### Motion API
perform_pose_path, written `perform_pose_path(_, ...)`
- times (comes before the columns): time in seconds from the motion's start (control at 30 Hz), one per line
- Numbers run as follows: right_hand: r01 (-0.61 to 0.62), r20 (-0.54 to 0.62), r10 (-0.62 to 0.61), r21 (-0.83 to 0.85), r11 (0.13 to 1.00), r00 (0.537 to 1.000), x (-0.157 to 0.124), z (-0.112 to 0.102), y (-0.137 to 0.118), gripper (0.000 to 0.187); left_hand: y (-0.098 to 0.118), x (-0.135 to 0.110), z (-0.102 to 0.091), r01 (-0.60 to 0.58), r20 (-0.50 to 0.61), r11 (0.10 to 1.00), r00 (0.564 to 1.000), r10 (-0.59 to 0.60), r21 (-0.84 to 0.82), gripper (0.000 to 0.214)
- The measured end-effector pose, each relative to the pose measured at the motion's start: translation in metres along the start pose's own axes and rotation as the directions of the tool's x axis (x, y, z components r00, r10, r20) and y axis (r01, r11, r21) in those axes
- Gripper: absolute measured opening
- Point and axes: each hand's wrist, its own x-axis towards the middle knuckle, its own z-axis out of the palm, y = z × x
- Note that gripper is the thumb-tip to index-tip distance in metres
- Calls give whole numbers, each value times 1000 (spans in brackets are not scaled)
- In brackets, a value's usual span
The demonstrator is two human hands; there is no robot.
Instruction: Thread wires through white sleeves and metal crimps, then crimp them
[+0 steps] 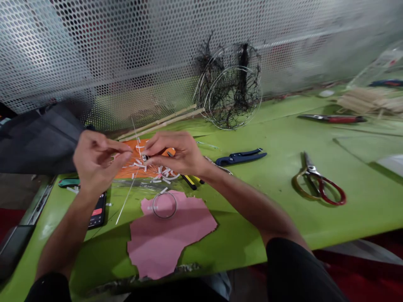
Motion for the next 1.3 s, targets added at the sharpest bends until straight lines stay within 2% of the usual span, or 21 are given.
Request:
perform_pose_path(0.03, 16, 8, -16, -13, 1000, 1000, 0, 0, 0, 15, 2, 2, 4, 201, 126, 973, 974, -187, -114, 42)
perform_pose_path(0.1, 34, 26, -33, -35, 999, 999, 0, 0, 0, 14, 5, 3, 10, 458, 285, 848, 878, -385, -265, 41)
perform_pose_path(0.13, 37, 34, -36, -46, 998, 999, -1, -1, 0, 13, 6, 4, 12, 529, 332, 788, 839, -430, -316, 41)
perform_pose_path(0.2, 45, 45, -42, -67, 997, 998, 0, -1, -1, 12, 8, 3, 13, 587, 354, 705, 807, -473, -397, 40)
perform_pose_path(0.33, 66, 77, -59, -99, 993, 995, 1, -2, -3, 12, 8, 2, 14, 621, 350, 644, 784, -513, -446, 42)
perform_pose_path(0.5, 104, 108, -89, -148, 984, 990, 1, -2, -4, 8, 6, 3, 14, 618, 345, 660, 786, -513, -427, 47)
perform_pose_path(0.83, 141, 101, -122, -205, 969, 987, 1, -5, -9, 8, 10, 1, 12, 540, 335, 759, 836, -435, -364, 47)
perform_pose_path(1.1, 134, 79, -119, -226, 965, 990, 0, -6, -10, 10, 17, -5, 22, 411, 170, 855, 911, -376, -316, 55)
perform_pose_path(1.17, 137, 86, -120, -233, 963, 989, 0, -6, -10, 9, 16, -4, 21, 432, 185, 839, 901, -391, -330, 55)
perform_pose_path(1.3, 177, 111, -154, -242, 954, 982, 1, -6, -9, 9, 12, -1, 14, 542, 286, 770, 838, -465, -336, 53)
